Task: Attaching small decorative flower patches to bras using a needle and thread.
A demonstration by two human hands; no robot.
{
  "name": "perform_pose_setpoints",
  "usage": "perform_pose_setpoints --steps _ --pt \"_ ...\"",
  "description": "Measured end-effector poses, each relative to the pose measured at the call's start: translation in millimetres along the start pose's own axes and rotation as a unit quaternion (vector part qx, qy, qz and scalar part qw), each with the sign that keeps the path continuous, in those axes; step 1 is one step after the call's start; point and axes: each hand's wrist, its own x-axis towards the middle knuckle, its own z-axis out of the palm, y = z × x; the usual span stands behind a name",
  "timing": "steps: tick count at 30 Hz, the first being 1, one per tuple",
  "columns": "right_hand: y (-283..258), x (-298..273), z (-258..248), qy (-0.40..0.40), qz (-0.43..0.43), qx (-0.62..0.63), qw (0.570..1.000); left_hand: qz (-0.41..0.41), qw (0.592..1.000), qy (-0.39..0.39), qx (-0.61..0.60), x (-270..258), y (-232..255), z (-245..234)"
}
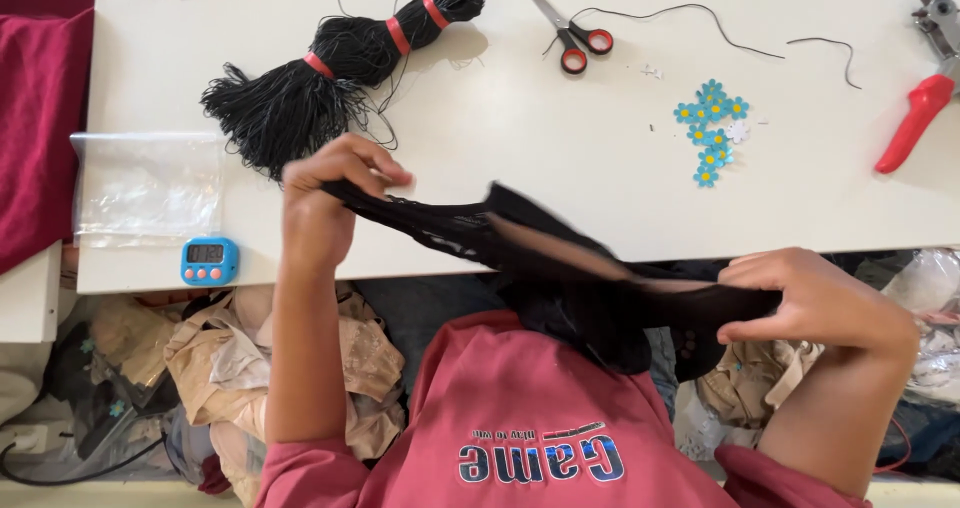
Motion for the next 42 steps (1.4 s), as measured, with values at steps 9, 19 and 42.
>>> perform_pose_setpoints --steps 9,19,42 --pt "45.7 -3.2 10.1 0.153 -0.308 0.209 0.916 0.029 0.996 0.057 0.056 5.2 26.4 -62.1" --pt "4.8 79.9 -14.6 0.152 -0.538 0.473 0.681 0.112 0.932 -0.338 -0.072 45.0 41.1 -44.2" --pt "-98.3 170.1 33.6 0.485 -0.221 0.184 0.826 0.073 0.958 0.187 0.205 -42.7 -99.5 44.5"
